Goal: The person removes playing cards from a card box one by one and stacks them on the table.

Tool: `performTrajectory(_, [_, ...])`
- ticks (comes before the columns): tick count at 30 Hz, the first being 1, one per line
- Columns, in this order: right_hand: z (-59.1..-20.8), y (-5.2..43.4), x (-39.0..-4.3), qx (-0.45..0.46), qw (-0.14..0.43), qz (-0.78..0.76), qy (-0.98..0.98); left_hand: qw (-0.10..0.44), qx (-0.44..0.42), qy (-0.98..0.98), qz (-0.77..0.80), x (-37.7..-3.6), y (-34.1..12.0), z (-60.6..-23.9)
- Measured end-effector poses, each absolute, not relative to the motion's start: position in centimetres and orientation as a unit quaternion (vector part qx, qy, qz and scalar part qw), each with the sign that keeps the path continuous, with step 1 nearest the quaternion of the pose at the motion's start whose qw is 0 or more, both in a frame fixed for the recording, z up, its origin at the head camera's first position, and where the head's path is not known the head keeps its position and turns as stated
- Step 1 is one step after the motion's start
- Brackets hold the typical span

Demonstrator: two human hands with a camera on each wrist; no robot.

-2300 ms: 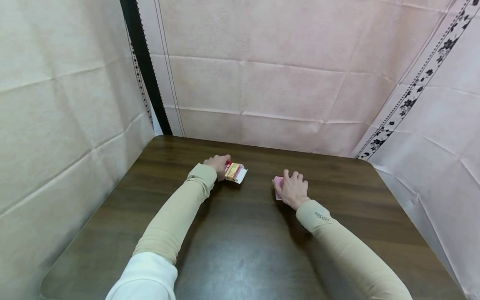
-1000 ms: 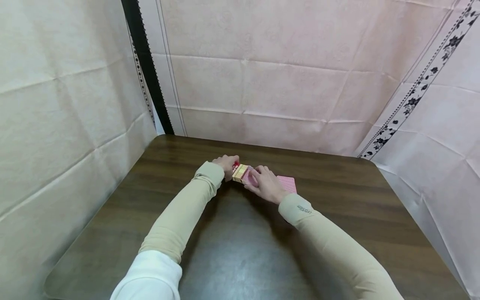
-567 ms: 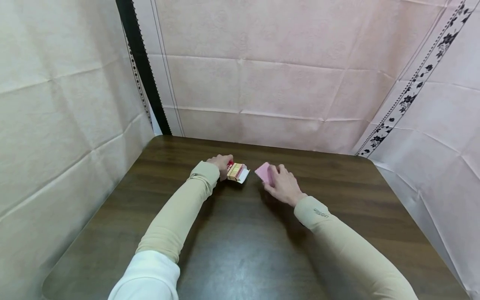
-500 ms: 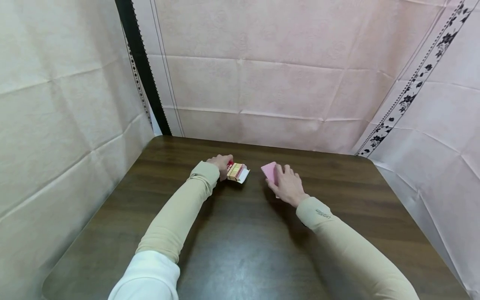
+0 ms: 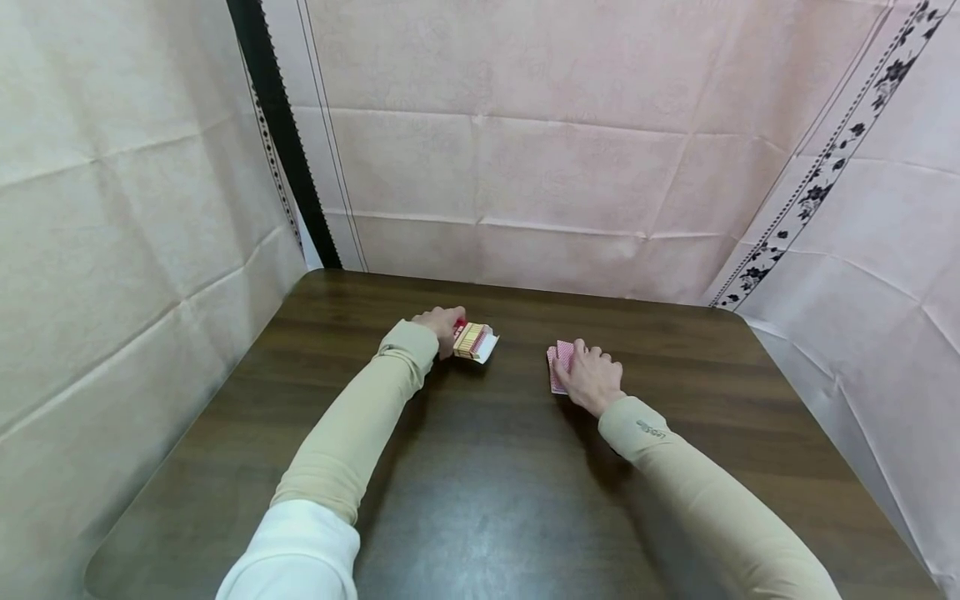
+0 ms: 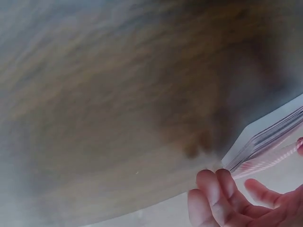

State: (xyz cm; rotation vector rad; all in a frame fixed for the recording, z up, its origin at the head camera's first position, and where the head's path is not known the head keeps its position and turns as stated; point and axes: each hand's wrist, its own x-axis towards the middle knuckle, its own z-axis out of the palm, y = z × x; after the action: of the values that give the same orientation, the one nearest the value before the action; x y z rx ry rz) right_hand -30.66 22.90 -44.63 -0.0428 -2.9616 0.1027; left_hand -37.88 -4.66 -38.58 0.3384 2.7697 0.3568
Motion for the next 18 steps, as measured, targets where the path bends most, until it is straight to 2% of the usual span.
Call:
performTrajectory(7, [-44.7, 22.4, -30.6, -0.008, 0.070, 0.011, -0.997, 0.160, 0.133, 0.969, 0.130, -37.1, -4.6, -37.8])
performTrajectory(11, [-44.1, 22.2, -30.6, 0.013, 0.093, 0.003, -0.996, 0.156, 0.138, 0.969, 0.129, -36.8, -4.6, -37.6])
performTrajectory(15, [-42.9, 21.1, -30.8, 0.127, 0.141, 0.038, -0.981, 0.154, 0.135, 0.970, 0.127, -37.0, -4.5, -37.8])
performTrajectory(18, [-42.2, 19.4, -30.8, 0.229, 0.138, 0.067, -0.961, 0.156, 0.132, 0.971, 0.123, -37.3, -4.2, -38.2])
